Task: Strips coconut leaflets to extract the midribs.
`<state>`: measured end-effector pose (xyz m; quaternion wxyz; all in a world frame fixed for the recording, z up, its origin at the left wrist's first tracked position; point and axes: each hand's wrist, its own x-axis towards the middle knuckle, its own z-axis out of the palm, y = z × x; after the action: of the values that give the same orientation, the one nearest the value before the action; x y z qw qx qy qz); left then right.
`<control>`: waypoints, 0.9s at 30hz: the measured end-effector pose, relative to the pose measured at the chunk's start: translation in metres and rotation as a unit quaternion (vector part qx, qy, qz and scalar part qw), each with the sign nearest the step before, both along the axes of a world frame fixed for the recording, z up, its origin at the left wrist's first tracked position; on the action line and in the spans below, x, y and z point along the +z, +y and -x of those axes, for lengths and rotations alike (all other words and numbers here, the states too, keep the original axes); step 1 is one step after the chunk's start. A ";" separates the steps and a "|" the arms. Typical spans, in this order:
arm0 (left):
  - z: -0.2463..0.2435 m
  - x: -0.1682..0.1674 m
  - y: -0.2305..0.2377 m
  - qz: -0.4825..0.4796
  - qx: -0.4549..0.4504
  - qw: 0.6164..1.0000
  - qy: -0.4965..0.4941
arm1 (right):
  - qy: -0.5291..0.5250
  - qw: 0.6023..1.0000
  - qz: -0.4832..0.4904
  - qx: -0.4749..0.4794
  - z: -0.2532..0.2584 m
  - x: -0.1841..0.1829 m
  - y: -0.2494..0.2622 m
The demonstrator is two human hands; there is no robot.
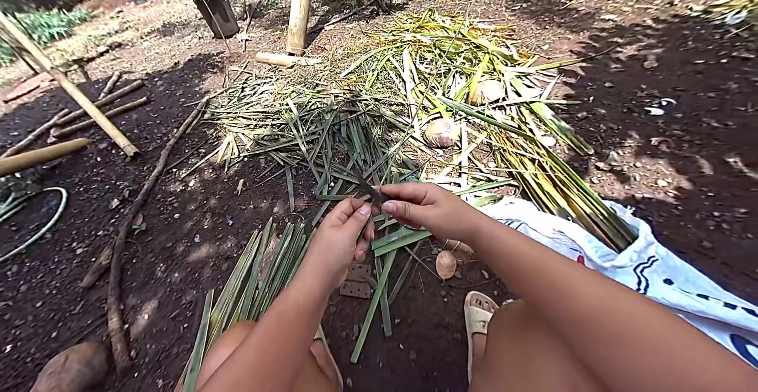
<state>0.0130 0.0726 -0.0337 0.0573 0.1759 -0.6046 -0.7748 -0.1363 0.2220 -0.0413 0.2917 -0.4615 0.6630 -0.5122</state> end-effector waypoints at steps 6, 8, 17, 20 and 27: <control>-0.006 -0.003 0.000 0.018 -0.010 1.000 0.013 | -0.027 0.999 0.011 -0.043 0.009 0.009 0.007; -0.007 -0.003 -0.001 0.024 -0.014 1.000 0.014 | -0.039 0.998 0.021 -0.045 0.009 0.009 0.008; -0.012 -0.007 -0.007 0.037 -0.052 0.998 0.004 | -0.133 0.983 0.065 -0.110 0.029 0.020 0.022; -0.016 -0.011 -0.012 0.047 -0.068 0.997 -0.009 | -0.157 0.972 0.094 -0.146 0.040 0.025 0.030; -0.026 -0.023 -0.031 0.028 -0.113 0.993 -0.022 | -0.191 0.953 0.149 -0.180 0.063 0.028 0.052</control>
<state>0.0387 0.0417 -0.0563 -0.0395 0.1214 -0.6430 -0.7552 -0.1989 0.2742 -0.0129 0.2435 -0.2663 0.5830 -0.7279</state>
